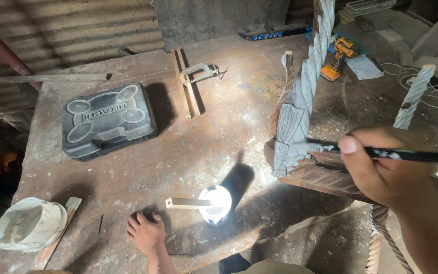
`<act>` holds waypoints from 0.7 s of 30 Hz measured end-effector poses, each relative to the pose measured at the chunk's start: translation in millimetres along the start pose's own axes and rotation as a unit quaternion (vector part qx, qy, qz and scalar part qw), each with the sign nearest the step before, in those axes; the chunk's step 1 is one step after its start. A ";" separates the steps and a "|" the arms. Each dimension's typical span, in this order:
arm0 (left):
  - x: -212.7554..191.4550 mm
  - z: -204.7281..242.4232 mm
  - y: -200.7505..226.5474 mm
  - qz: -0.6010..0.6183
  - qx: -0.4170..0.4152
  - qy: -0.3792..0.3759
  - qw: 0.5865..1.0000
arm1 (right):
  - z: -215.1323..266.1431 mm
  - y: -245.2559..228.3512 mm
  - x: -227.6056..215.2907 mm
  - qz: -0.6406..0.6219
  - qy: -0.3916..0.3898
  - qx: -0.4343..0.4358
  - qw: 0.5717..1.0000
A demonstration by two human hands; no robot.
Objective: The person uses a paintbrush to apply white paint to a twisted wooden structure. They repeatedly dip the brush into a small container of paint and carefully coat the wooden surface.
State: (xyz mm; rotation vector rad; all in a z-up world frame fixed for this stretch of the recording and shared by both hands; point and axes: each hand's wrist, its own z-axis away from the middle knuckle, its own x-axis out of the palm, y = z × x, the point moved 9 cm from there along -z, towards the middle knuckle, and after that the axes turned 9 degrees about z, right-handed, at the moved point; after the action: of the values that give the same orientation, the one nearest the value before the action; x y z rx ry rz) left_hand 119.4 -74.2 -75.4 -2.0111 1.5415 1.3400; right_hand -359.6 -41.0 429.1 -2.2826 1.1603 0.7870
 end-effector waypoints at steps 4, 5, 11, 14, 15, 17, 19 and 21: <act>5.1 0.5 -4.5 0.001 -0.010 -0.016 1.000 | -3.1 -7.7 2.3 -0.058 -0.024 -0.045 0.997; 4.8 3.3 -5.1 0.000 -0.010 -0.017 1.000 | 0.0 -6.7 2.6 -0.058 -0.025 -0.044 0.997; 8.8 0.2 -5.1 0.007 -0.022 -0.025 0.999 | 10.5 17.7 10.2 -0.115 0.013 -0.009 0.993; 10.7 0.5 -6.4 -0.002 -0.021 -0.031 0.999 | 24.0 29.2 -4.1 -0.028 0.123 -0.034 0.991; 10.4 -0.1 -6.8 -0.004 -0.021 -0.034 0.999 | 28.1 28.8 -6.3 -0.030 0.153 -0.052 0.986; 10.4 1.5 -6.0 -0.005 -0.024 -0.037 0.999 | 36.8 29.3 -7.7 -0.032 0.181 -0.072 0.980; 9.3 0.6 -5.5 0.001 -0.022 -0.033 0.999 | 42.9 31.7 7.9 -0.047 0.109 -0.076 0.990; 10.0 1.6 -6.2 0.001 -0.024 -0.034 0.999 | 43.2 26.3 3.6 -0.045 0.113 -0.049 0.991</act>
State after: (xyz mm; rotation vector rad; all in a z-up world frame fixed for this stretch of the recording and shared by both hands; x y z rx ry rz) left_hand 124.0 -76.8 -86.1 -1.9705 1.4951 1.4448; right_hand -391.8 -30.5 391.4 -2.5391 1.1272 0.5759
